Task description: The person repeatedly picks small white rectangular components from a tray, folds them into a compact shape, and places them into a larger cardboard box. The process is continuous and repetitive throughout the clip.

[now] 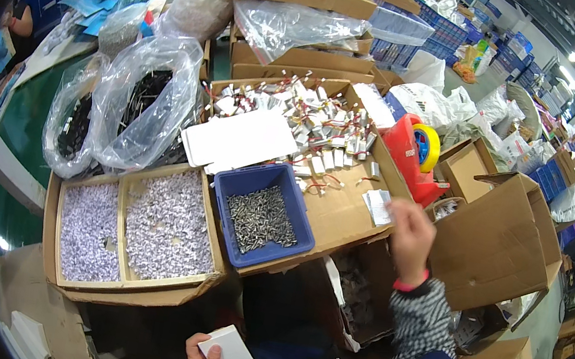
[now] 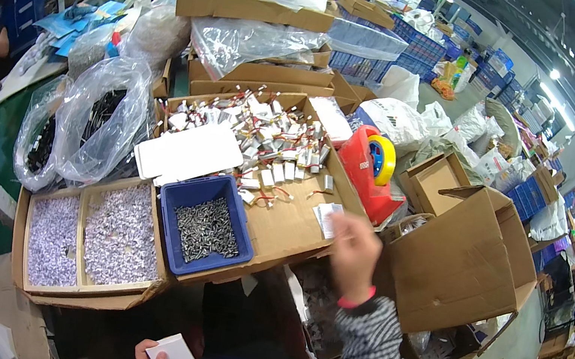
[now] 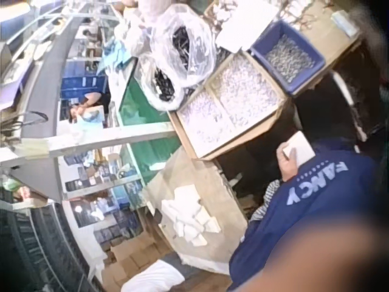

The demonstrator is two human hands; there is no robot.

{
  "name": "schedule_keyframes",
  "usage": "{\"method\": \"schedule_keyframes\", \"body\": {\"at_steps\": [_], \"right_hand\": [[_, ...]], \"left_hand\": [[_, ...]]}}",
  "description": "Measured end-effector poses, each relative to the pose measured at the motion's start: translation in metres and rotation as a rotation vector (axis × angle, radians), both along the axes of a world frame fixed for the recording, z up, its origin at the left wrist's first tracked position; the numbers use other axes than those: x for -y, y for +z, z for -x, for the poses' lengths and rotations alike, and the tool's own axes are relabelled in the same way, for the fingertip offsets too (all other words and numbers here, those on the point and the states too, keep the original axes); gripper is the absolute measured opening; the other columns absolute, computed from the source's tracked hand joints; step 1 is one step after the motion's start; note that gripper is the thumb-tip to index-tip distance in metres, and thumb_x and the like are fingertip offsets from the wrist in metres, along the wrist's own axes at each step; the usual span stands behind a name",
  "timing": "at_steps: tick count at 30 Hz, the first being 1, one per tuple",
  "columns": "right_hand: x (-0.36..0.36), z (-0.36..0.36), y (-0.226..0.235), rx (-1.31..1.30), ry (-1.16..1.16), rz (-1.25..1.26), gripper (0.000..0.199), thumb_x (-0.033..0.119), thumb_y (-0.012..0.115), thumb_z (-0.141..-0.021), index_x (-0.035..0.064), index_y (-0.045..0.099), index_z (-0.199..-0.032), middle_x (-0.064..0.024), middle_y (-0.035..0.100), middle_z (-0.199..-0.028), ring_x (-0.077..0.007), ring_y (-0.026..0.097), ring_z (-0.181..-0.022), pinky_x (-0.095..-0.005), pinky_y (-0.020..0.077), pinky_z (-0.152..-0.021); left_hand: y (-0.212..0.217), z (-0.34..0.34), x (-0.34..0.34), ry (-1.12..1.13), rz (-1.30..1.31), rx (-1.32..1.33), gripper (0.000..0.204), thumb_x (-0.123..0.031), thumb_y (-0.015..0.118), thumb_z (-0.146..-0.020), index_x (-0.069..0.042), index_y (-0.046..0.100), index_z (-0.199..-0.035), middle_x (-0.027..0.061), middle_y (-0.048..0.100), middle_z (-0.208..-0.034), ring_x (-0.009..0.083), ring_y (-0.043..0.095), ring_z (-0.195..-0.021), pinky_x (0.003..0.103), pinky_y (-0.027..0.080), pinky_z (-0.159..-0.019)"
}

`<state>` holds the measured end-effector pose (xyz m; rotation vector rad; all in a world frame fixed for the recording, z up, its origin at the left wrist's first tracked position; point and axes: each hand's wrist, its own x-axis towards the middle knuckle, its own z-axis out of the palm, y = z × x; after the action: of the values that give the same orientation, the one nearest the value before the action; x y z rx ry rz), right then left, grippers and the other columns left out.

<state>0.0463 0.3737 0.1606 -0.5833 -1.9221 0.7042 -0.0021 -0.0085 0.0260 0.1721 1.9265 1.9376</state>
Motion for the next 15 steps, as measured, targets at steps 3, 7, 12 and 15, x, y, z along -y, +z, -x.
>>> {"method": "schedule_keyframes", "body": {"at_steps": [3,7,12,15], "right_hand": [[-0.083,-0.016,0.021,-0.089,-0.197,0.104,0.022,0.016,0.059,-0.092,-0.0039,0.066,-0.099,-0.0046,0.066,-0.085,-0.009,0.059,-0.081,-0.0245,0.0469,-0.073],[-0.142,-0.038,0.027,0.046,-0.236,0.345,0.025,0.022,0.063,-0.089,-0.0019,0.067,-0.094,0.0005,0.065,-0.083,-0.006,0.055,-0.074,-0.0221,0.044,-0.067],[-0.152,-0.049,0.02,0.203,-0.149,0.677,0.027,0.026,0.066,-0.086,0.0011,0.068,-0.095,0.0013,0.065,-0.082,-0.006,0.055,-0.073,-0.0222,0.0443,-0.067],[-0.145,-0.049,0.019,0.011,-0.009,0.706,0.02,0.019,0.064,-0.088,0.0009,0.068,-0.094,0.0001,0.065,-0.083,-0.0069,0.056,-0.075,-0.0218,0.0438,-0.07]], "left_hand": [[0.011,0.006,-0.005,0.111,0.002,0.069,0.03,0.001,0.056,-0.087,-0.002,0.048,-0.116,0.009,0.052,-0.109,0.0186,0.051,-0.098,0.031,0.041,-0.091],[0.018,0.012,-0.007,0.148,-0.047,0.049,0.031,0.0,0.057,-0.087,-0.003,0.048,-0.117,0.0093,0.053,-0.106,0.0188,0.051,-0.098,0.031,0.041,-0.09],[0.023,0.009,-0.007,0.116,0.006,0.07,0.032,0.0,0.057,-0.087,-0.003,0.048,-0.117,0.0098,0.053,-0.107,0.0188,0.051,-0.098,0.031,0.041,-0.09],[0.025,0.008,-0.007,0.087,0.032,0.069,0.031,0.0,0.057,-0.087,-0.002,0.048,-0.117,0.01,0.053,-0.107,0.0189,0.051,-0.098,0.031,0.041,-0.091]]}}
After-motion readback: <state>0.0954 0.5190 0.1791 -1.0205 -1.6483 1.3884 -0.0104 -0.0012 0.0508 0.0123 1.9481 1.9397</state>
